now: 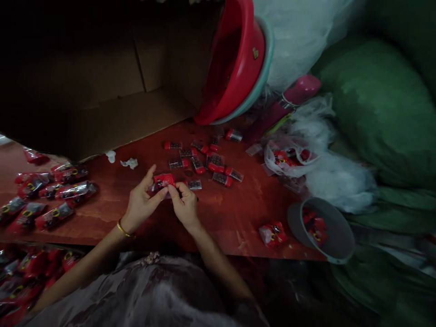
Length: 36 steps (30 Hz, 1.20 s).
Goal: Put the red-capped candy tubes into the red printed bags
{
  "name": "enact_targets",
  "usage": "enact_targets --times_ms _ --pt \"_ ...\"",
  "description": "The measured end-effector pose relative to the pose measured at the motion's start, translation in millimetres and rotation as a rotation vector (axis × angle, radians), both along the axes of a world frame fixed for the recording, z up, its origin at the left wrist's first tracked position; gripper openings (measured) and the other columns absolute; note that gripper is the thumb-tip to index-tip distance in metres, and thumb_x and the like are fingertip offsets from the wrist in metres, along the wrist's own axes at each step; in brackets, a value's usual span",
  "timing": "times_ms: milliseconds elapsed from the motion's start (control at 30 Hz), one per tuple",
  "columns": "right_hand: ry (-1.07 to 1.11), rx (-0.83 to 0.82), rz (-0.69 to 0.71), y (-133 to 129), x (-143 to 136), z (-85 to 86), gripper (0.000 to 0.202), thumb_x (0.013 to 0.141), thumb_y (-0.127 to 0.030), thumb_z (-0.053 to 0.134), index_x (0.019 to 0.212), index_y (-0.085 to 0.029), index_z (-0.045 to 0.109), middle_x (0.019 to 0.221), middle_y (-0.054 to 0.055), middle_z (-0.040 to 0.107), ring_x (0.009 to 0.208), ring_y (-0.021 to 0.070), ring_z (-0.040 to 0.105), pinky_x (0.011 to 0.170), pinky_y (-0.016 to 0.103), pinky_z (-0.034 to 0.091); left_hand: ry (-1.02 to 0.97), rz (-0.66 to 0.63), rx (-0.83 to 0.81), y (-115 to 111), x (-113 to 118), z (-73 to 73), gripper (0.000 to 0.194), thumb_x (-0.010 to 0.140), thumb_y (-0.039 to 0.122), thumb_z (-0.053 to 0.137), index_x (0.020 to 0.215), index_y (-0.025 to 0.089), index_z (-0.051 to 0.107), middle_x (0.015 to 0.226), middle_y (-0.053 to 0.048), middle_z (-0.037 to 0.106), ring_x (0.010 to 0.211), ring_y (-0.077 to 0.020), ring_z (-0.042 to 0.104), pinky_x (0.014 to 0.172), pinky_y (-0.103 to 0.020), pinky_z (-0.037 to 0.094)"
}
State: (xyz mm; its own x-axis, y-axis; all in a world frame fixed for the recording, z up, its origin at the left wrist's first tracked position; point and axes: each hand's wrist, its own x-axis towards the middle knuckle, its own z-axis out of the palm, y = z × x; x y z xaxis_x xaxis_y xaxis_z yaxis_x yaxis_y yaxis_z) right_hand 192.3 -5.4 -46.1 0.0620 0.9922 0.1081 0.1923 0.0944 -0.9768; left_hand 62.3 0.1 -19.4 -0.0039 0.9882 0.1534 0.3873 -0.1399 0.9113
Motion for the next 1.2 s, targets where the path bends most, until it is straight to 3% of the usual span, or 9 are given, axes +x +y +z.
enact_targets --times_ms 133,300,433,567,667,767,867,1000,1200 --pt "0.013 -0.052 0.024 -3.2 0.5 -3.3 0.039 0.089 -0.047 0.041 0.063 -0.019 0.047 0.052 -0.005 0.042 0.049 0.0084 0.043 0.049 0.02 0.034 -0.395 -0.03 -0.293 2.9 1.5 -4.1 0.04 0.072 0.042 0.067 0.097 0.012 0.07 0.088 -0.007 0.072 0.075 -0.0173 0.064 0.07 -0.026 0.05" --pt "-0.243 0.071 -0.079 -0.9 6.3 -7.8 0.037 0.091 -0.042 0.042 0.065 -0.018 0.055 0.053 -0.003 0.048 0.05 0.0097 0.045 0.052 0.022 0.035 -0.139 0.016 -0.275 7.3 -1.3 -14.0 0.036 0.071 0.049 0.065 0.079 0.014 0.074 0.068 -0.002 0.069 0.061 -0.0156 0.059 0.057 -0.024 0.044" --pt "-0.269 0.116 -0.126 5.5 11.5 -9.8 0.033 0.091 -0.041 0.043 0.076 -0.018 0.061 0.06 -0.001 0.057 0.053 0.0105 0.05 0.054 0.022 0.038 0.307 -0.018 -0.116 13.9 -1.8 -15.2 0.04 0.079 0.049 0.056 0.093 0.015 0.073 0.093 -0.01 0.072 0.088 -0.0266 0.065 0.081 -0.037 0.048" --pt "-0.259 0.105 -0.196 10.1 16.1 -10.1 0.034 0.091 -0.042 0.044 0.074 -0.018 0.06 0.06 -0.001 0.058 0.053 0.0105 0.05 0.053 0.022 0.038 0.684 0.037 0.095 23.1 -0.3 -15.0 0.055 0.084 0.039 0.051 0.128 0.006 0.051 0.139 -0.021 0.044 0.133 -0.0373 0.032 0.108 -0.056 0.02" --pt "-0.377 0.147 -0.224 13.2 17.9 -10.4 0.037 0.091 -0.041 0.043 0.064 -0.019 0.055 0.053 -0.002 0.053 0.05 0.0104 0.047 0.051 0.022 0.034 0.781 0.043 0.138 28.0 1.2 -15.9 0.061 0.087 0.036 0.044 0.139 0.004 0.034 0.147 -0.022 0.03 0.139 -0.0366 0.018 0.11 -0.058 0.014" --pt "-0.44 0.175 -0.246 16.8 17.9 -12.0 0.04 0.093 -0.039 0.037 0.061 -0.019 0.052 0.05 -0.002 0.05 0.047 0.0107 0.045 0.051 0.023 0.032 0.79 -0.018 0.165 28.7 0.9 -15.8 0.053 0.089 0.036 0.042 0.134 0.009 0.044 0.148 -0.019 0.03 0.139 -0.0363 0.017 0.109 -0.06 0.011" --pt "-0.43 0.201 -0.258 19.1 17.4 -11.1 0.038 0.093 -0.038 0.037 0.063 -0.019 0.053 0.052 -0.001 0.052 0.05 0.0115 0.047 0.053 0.023 0.033 0.652 -0.031 0.202 24.3 -1.2 -11.1 0.04 0.09 0.034 0.04 0.115 0.013 0.062 0.139 -0.016 0.045 0.137 -0.0333 0.026 0.11 -0.057 0.013" --pt "-0.297 0.199 -0.232 15.4 11.2 -3.0 0.03 0.092 -0.037 0.04 0.076 -0.018 0.057 0.062 -0.001 0.057 0.056 0.0111 0.05 0.056 0.022 0.037 0.145 -0.072 -0.007 16.0 1.3 0.3 0.037 0.087 0.043 0.047 0.091 0.015 0.071 0.097 -0.009 0.071 0.099 -0.024 0.062 0.089 -0.037 0.045" --pt "-0.173 0.107 -0.095 -0.7 -0.9 3.2 0.033 0.094 -0.037 0.035 0.074 -0.019 0.055 0.06 -0.002 0.054 0.054 0.0106 0.048 0.053 0.021 0.039 -0.531 0.039 -0.317 8.7 12.5 3.7 0.027 0.065 0.038 0.074 0.08 0.016 0.073 0.077 -0.002 0.071 0.068 -0.012 0.059 0.065 -0.022 0.045"
